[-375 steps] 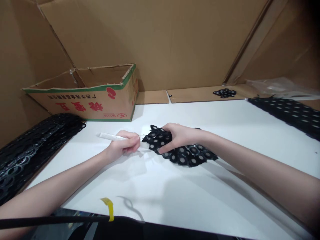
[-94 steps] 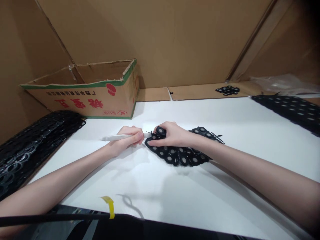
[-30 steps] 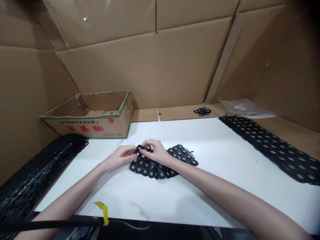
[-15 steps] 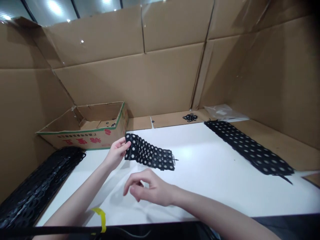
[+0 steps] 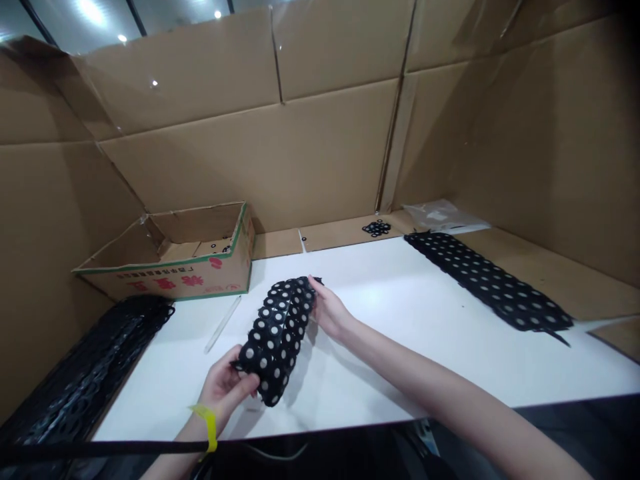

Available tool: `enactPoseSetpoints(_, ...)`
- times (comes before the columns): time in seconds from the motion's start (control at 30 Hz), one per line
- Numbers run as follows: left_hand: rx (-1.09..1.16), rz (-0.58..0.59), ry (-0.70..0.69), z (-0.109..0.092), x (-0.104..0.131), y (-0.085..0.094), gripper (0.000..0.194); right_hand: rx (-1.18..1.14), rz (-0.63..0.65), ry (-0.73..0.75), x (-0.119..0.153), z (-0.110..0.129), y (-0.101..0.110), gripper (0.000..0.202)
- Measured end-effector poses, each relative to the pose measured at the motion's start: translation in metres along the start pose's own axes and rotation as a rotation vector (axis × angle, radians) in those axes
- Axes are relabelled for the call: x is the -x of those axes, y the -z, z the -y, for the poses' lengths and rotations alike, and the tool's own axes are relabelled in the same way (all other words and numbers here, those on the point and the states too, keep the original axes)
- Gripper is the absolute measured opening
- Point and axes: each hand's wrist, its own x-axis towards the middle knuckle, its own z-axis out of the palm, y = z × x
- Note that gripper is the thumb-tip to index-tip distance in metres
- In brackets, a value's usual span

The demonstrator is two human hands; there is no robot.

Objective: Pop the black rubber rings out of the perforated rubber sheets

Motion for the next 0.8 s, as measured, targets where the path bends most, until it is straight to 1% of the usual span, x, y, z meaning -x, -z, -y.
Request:
enactPoseSetpoints(0.03,-0.07,0.06,0.018,0.0,0.005,0.002,0.028,0.037,-0.016,0.033,-0.003,0.0,0.003,0.033)
enactPoseSetpoints(0.1,-0.251,0.19,-0.008,-0.008,0.005,0.008,0.027,0.128,0.008,0.118,-0.007,0.0,0.008,0.034)
enactPoseSetpoints(0.13,-0.355,0.26,-0.045,-0.015,0.001,0.012,0.029,0.184,0.043,0.156,-0.008,0.001,0.011,0.035)
enactPoseSetpoints(0.2,-0.557,0.36,-0.126,-0.033,-0.016,0.017,0.034,0.311,0.122,0.229,-0.011,0.005,0.019,0.038)
enactPoseSetpoints(0.23,-0.633,0.366,-0.177,-0.042,-0.029,0.017,0.036,0.373,0.159,0.262,-0.012,0.008,0.023,0.039)
enactPoseSetpoints(0.27,-0.688,0.331,-0.238,-0.051,-0.043,0.016,0.038,0.432,0.191,0.292,-0.013,0.011,0.028,0.04)
enactPoseSetpoints(0.3,-0.709,0.27,-0.31,-0.058,-0.059,0.012,0.039,0.487,0.223,0.319,-0.015,0.014,0.033,0.039)
enactPoseSetpoints(0.37,-0.678,0.149,-0.433,-0.069,-0.094,-0.001,0.031,0.594,0.28,0.355,-0.018,0.02,0.044,0.036)
enactPoseSetpoints(0.4,-0.645,0.157,-0.464,-0.071,-0.112,-0.011,0.025,0.654,0.309,0.368,-0.018,0.022,0.048,0.032)
enactPoseSetpoints(0.43,-0.612,0.203,-0.468,-0.071,-0.129,-0.021,0.028,0.722,0.336,0.384,-0.019,0.024,0.053,0.029)
enactPoseSetpoints(0.47,-0.575,0.27,-0.456,-0.069,-0.144,-0.032,0.037,0.79,0.359,0.403,-0.018,0.027,0.056,0.025)
enactPoseSetpoints(0.5,-0.539,0.344,-0.419,-0.066,-0.158,-0.043,0.042,0.851,0.378,0.417,-0.018,0.029,0.06,0.023)
enactPoseSetpoints(0.57,-0.489,0.472,-0.315,-0.056,-0.178,-0.061,0.043,0.932,0.392,0.428,-0.016,0.034,0.064,0.022)
enactPoseSetpoints(0.6,-0.471,0.512,-0.278,-0.05,-0.184,-0.068,0.042,0.945,0.395,0.423,-0.015,0.036,0.066,0.022)
enactPoseSetpoints(0.63,-0.46,0.526,-0.259,-0.046,-0.189,-0.074,0.041,0.937,0.4,0.412,-0.015,0.039,0.068,0.024)
enactPoseSetpoints(0.67,-0.453,0.516,-0.262,-0.041,-0.191,-0.078,0.04,0.916,0.413,0.395,-0.015,0.041,0.069,0.027)
enactPoseSetpoints(0.73,-0.449,0.456,-0.318,-0.034,-0.193,-0.083,0.035,0.851,0.437,0.343,-0.018,0.042,0.071,0.033)
enactPoseSetpoints(0.8,-0.461,0.407,-0.38,-0.029,-0.194,-0.084,0.029,0.787,0.406,0.297,-0.023,0.04,0.074,0.039)
